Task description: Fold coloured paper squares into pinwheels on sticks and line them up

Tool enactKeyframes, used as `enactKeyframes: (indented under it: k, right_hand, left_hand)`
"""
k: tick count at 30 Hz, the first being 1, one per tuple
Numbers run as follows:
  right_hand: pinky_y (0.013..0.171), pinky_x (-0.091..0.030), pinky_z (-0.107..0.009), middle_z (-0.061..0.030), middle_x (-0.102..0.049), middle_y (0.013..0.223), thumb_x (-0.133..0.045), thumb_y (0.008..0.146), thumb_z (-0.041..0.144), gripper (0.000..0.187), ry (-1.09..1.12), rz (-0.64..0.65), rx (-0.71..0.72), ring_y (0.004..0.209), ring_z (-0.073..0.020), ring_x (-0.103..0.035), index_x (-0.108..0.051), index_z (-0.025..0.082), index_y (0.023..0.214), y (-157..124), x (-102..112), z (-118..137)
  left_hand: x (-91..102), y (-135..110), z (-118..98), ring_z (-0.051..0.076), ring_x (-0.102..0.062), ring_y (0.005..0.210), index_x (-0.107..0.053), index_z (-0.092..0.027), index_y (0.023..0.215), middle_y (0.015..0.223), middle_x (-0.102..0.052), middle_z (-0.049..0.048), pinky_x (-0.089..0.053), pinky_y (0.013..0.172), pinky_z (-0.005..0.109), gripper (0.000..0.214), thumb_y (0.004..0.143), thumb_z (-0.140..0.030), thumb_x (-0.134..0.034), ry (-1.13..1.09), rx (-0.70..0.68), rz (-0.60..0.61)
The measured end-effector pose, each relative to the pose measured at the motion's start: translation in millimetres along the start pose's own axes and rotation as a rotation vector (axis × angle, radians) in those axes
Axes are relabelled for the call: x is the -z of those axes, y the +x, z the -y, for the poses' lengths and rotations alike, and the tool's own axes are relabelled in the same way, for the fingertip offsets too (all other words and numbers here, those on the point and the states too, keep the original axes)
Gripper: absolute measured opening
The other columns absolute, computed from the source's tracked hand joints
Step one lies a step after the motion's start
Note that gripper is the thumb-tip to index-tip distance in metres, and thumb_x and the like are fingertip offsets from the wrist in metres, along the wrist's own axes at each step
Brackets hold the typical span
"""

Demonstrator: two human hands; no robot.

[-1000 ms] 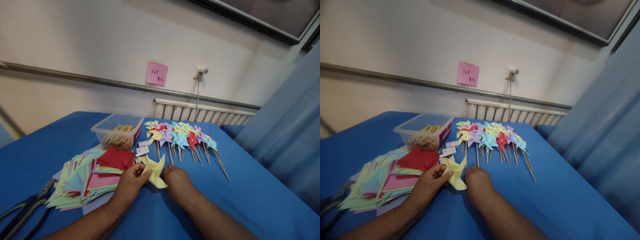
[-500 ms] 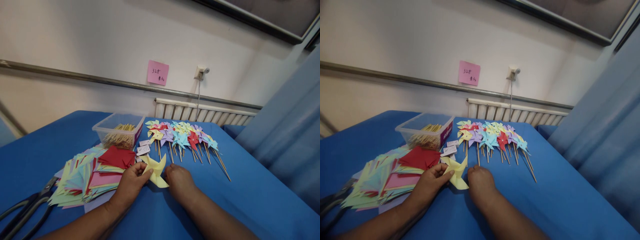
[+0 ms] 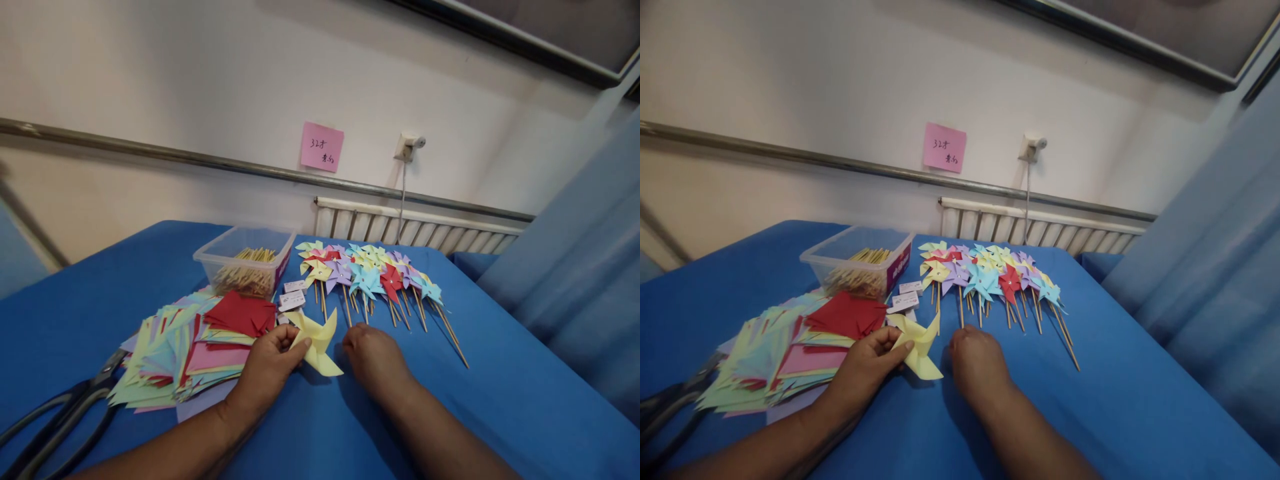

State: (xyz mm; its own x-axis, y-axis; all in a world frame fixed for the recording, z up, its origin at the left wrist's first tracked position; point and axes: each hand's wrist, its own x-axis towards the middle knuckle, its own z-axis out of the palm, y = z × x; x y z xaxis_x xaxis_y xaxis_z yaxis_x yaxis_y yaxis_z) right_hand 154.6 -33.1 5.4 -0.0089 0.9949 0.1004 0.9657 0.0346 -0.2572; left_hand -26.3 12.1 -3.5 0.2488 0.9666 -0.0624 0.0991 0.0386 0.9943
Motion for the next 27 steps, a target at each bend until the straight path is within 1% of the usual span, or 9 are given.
enactKeyframes:
  k: [3,6,8,11,14,17,20,27]
  right_hand:
    - [0.063,-0.038,-0.025,-0.0040,-0.069,0.080,-0.056,0.081,0.016,0.012,0.215,-0.080,-0.061,0.075,-0.0182,-0.063,-0.068,0.019,0.079,-7.7,11.0,3.8]
    - [0.061,-0.040,-0.022,0.0000,-0.068,0.072,-0.057,0.081,0.017,0.010,0.534,-0.082,0.009,0.067,-0.0138,-0.061,-0.067,0.020,0.078,-18.9,11.5,18.6]
    - [0.061,-0.041,-0.021,0.0008,-0.067,0.070,-0.057,0.080,0.016,0.010,0.669,-0.095,0.060,0.064,-0.0125,-0.060,-0.066,0.019,0.077,-24.6,6.1,29.0]
    - [0.060,-0.041,-0.020,0.0009,-0.066,0.069,-0.058,0.079,0.015,0.009,0.729,-0.151,0.094,0.064,-0.0122,-0.059,-0.066,0.019,0.075,-25.7,-4.8,35.7]
    - [0.058,-0.041,-0.020,0.0002,-0.064,0.068,-0.058,0.079,0.017,0.009,0.773,-0.190,0.048,0.062,-0.0127,-0.058,-0.065,0.019,0.074,-19.2,-14.2,31.1]
    - [0.056,-0.042,-0.021,0.0001,-0.063,0.064,-0.057,0.079,0.019,0.009,0.825,-0.187,0.001,0.059,-0.0130,-0.058,-0.065,0.018,0.075,-13.1,-20.7,24.8]
    - [0.054,-0.042,-0.021,0.0006,-0.062,0.062,-0.057,0.079,0.020,0.010,0.867,-0.175,-0.019,0.056,-0.0124,-0.056,-0.065,0.018,0.074,-11.4,-24.3,23.4]
    - [0.051,-0.041,-0.021,0.0011,-0.060,0.060,-0.057,0.078,0.020,0.009,0.922,-0.167,-0.032,0.053,-0.0119,-0.054,-0.064,0.017,0.073,-12.3,-24.2,24.9]
  left_hand:
    - [0.4,0.3,2.0,0.011,-0.046,0.051,-0.054,-0.018,0.066,0.056,-0.053,-0.0058,-0.035,0.050,0.021,0.021,0.067,-0.035,-0.066,0.003,0.000,0.007]
    - [-0.1,-0.1,3.5,0.010,-0.045,0.051,-0.052,-0.018,0.066,0.055,-0.050,-0.0066,-0.035,0.050,0.022,0.021,0.068,-0.035,-0.065,0.022,-0.020,-0.017]
    - [-0.8,-0.7,4.1,0.010,-0.044,0.051,-0.051,-0.018,0.066,0.055,-0.049,-0.0070,-0.035,0.051,0.022,0.021,0.069,-0.035,-0.063,0.034,-0.039,-0.025]
    - [-1.9,-1.2,5.2,0.010,-0.043,0.053,-0.050,-0.018,0.066,0.056,-0.047,-0.0069,-0.035,0.051,0.022,0.021,0.070,-0.034,-0.063,0.051,-0.069,-0.003]
    - [-2.3,-1.4,6.5,0.010,-0.042,0.055,-0.049,-0.018,0.065,0.057,-0.047,-0.0068,-0.035,0.052,0.022,0.021,0.071,-0.034,-0.063,0.075,-0.095,0.016]
    - [-2.6,-2.5,7.6,0.011,-0.045,0.058,-0.050,-0.018,0.067,0.060,-0.050,-0.0053,-0.037,0.054,0.023,0.021,0.073,-0.035,-0.062,0.094,-0.103,0.047]
    - [-3.0,-4.3,8.4,0.012,-0.047,0.059,-0.050,-0.018,0.068,0.062,-0.051,-0.0047,-0.037,0.055,0.023,0.021,0.074,-0.035,-0.061,0.109,-0.104,0.067]
    - [-4.2,-6.3,7.5,0.011,-0.045,0.057,-0.051,-0.017,0.068,0.060,-0.050,-0.0058,-0.037,0.054,0.023,0.016,0.072,-0.029,-0.062,0.124,-0.111,0.054]
